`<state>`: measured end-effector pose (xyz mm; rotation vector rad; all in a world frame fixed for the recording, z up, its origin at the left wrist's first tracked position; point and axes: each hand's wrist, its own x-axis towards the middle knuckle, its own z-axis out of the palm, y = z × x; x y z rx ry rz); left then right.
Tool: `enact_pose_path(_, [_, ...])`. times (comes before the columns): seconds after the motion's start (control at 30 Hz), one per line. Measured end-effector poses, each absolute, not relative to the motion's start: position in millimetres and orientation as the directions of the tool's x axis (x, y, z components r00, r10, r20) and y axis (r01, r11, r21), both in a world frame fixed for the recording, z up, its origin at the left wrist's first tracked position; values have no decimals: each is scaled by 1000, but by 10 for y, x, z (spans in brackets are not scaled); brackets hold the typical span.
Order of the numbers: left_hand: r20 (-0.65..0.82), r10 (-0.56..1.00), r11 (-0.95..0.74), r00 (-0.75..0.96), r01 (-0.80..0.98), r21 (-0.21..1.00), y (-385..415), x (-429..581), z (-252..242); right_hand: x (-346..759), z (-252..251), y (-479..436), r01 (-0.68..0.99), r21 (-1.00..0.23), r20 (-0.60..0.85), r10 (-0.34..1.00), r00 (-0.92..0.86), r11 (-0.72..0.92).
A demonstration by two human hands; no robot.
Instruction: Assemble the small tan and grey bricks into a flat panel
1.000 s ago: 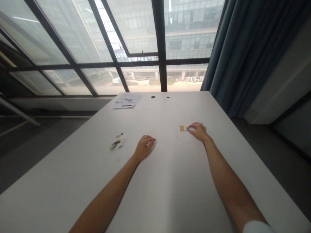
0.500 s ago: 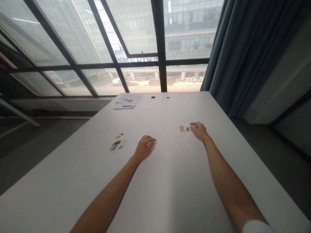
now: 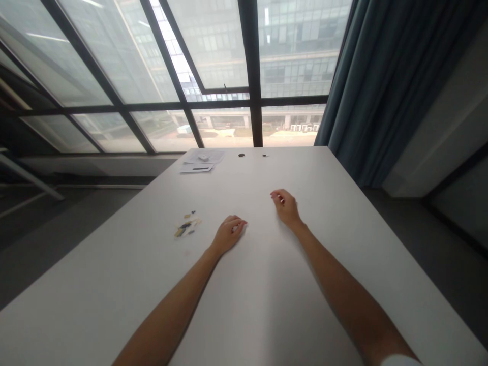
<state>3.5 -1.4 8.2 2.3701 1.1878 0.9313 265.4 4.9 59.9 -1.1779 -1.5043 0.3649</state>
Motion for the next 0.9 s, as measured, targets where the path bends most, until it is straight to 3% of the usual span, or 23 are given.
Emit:
enact_pose_path(0.13, [336,810,-585,481,614,531,-35,56,114,2307,324,-129,599,-672,472,875,-106,435])
enact_pose_path(0.3, [316,809,-585,496,626,517,-42,73,112,2175,71,-242,741,-561,309,924,-224,368])
enact_pose_path(0.9, [301,816,-576,493,658,485,-38,94,63,2191,12,-224,795,-484,253,928,-274,366])
